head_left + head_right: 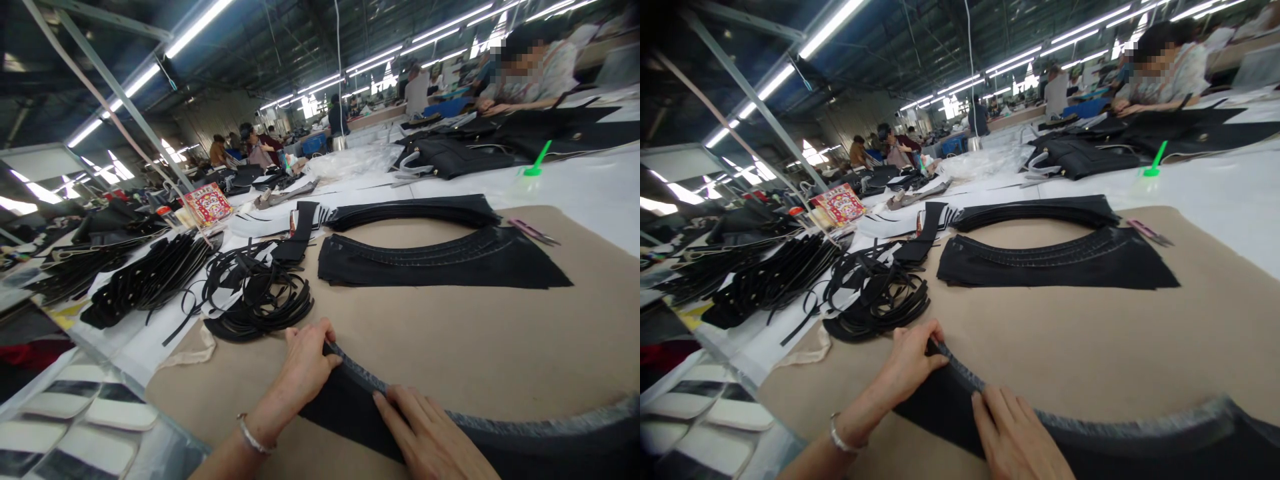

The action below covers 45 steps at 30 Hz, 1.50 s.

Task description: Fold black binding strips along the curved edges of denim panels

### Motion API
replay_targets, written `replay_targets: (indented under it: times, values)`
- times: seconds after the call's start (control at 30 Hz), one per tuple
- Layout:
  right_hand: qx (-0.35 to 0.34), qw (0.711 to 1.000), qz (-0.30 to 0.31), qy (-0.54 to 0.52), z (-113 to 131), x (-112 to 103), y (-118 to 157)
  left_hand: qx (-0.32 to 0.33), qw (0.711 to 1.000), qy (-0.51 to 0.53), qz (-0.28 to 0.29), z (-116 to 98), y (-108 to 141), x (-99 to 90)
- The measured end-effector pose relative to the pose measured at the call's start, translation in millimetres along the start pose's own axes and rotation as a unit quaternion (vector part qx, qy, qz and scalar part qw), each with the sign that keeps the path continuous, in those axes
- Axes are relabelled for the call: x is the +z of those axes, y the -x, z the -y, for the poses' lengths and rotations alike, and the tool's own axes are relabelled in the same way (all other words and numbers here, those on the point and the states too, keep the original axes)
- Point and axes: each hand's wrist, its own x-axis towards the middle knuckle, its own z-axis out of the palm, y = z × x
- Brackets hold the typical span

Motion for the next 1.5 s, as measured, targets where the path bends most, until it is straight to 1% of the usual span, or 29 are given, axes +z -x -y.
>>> replay_targets:
  times: [0.1, 0.23, 0.4, 0.53, 0.73, 0.9, 1.17, 1.33, 1.43, 1.5]
  values:
    - [-0.006, 1.000, -0.005, 0.009, 7, 4, -10, -0.005, 1.000, 0.008, -0.011, 1, 1, 0.9]
    - [-0.004, 1.000, -0.015, 0.024, 18, 18, -22, -0.006, 0.999, 0.024, -0.028, 5, 3, -0.2]
    - [-0.008, 0.999, -0.012, 0.037, 21, 29, -24, -0.002, 0.998, 0.061, -0.029, 17, 0, -2.7]
    - [-0.003, 0.999, -0.004, 0.046, 21, 29, -22, 0.008, 0.996, 0.087, -0.023, 24, -5, -1.2]
    - [-0.002, 0.998, 0.030, 0.052, 20, 29, -21, 0.005, 0.996, 0.082, -0.042, 22, -5, 1.3]
    - [-0.007, 0.999, 0.012, 0.050, 19, 30, -21, 0.002, 0.996, 0.071, -0.047, 21, -5, 0.7]
    - [-0.005, 0.999, -0.012, 0.036, 18, 28, -25, 0.002, 0.996, 0.061, -0.058, 25, -8, 4.5]
    - [0.003, 0.999, -0.020, 0.032, 18, 28, -29, 0.032, 0.994, 0.066, -0.077, 28, -7, 6.0]
    - [0.005, 0.999, -0.018, 0.039, 19, 27, -29, 0.074, 0.991, 0.071, -0.087, 33, -1, 10.0]
    - [0.011, 0.999, -0.004, 0.048, 21, 27, -28, 0.122, 0.986, 0.073, -0.089, 39, 6, 14.8]
